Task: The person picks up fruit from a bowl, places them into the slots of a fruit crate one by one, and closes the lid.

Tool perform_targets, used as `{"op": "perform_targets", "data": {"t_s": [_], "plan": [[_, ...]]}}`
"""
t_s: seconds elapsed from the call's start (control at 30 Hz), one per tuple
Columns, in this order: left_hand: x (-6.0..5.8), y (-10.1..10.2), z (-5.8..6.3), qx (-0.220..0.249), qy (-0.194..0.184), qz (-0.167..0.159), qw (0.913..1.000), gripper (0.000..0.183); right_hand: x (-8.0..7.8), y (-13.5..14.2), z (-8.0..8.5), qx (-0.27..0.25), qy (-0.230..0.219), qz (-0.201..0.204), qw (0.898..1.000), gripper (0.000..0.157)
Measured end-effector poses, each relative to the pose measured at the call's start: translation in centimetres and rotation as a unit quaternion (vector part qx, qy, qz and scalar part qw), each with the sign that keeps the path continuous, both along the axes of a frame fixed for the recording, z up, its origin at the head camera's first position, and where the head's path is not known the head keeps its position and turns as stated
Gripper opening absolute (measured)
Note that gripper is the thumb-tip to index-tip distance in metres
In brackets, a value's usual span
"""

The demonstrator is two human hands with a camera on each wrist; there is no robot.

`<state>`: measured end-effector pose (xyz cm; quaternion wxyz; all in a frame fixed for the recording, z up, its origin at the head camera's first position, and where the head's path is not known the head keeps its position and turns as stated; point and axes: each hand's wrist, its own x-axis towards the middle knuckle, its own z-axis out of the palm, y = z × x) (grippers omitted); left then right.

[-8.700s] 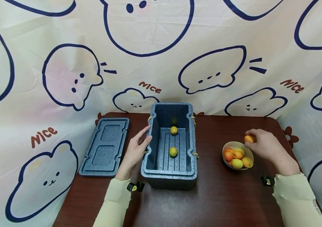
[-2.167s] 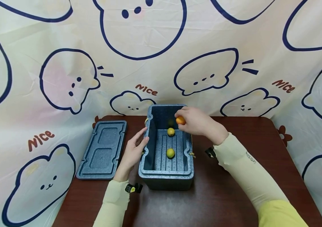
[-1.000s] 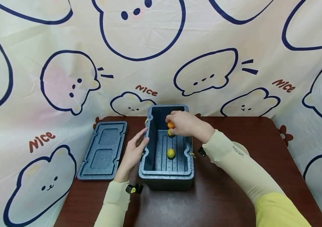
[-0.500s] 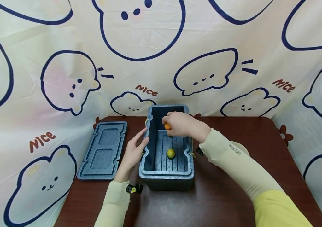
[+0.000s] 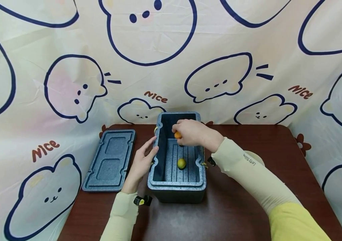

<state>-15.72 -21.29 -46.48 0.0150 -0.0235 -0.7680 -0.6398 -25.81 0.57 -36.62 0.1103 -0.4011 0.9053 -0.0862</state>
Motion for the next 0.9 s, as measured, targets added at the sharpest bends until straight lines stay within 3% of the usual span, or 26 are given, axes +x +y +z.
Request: {"op": "perform_targets", "data": {"t_s": [0.53, 0.7, 0.8, 0.9], "plan": [[0.0, 0.0, 0.0, 0.000, -0.002, 0.002, 1.0000, 0.048, -0.1, 0.8, 0.0, 0.009, -0.013, -0.016, 1.000, 0.039], [0.5, 0.4, 1.6, -0.008, -0.015, 0.001, 0.9999, 0.049, -0.2, 1.8, 0.1, -0.004, -0.010, -0.025, 1.000, 0.040], [0.4, 0.4, 1.3, -0.010, -0.003, 0.000, 0.9999, 0.049, -0.1, 2.6, 0.6, -0.021, -0.006, -0.026, 0.999, 0.040], [0.0, 0.0, -0.2, -0.009, 0.014, 0.000, 0.9999, 0.048, 0.1, 3.7, 1.3, -0.047, -0.002, -0.029, 0.998, 0.039]]}}
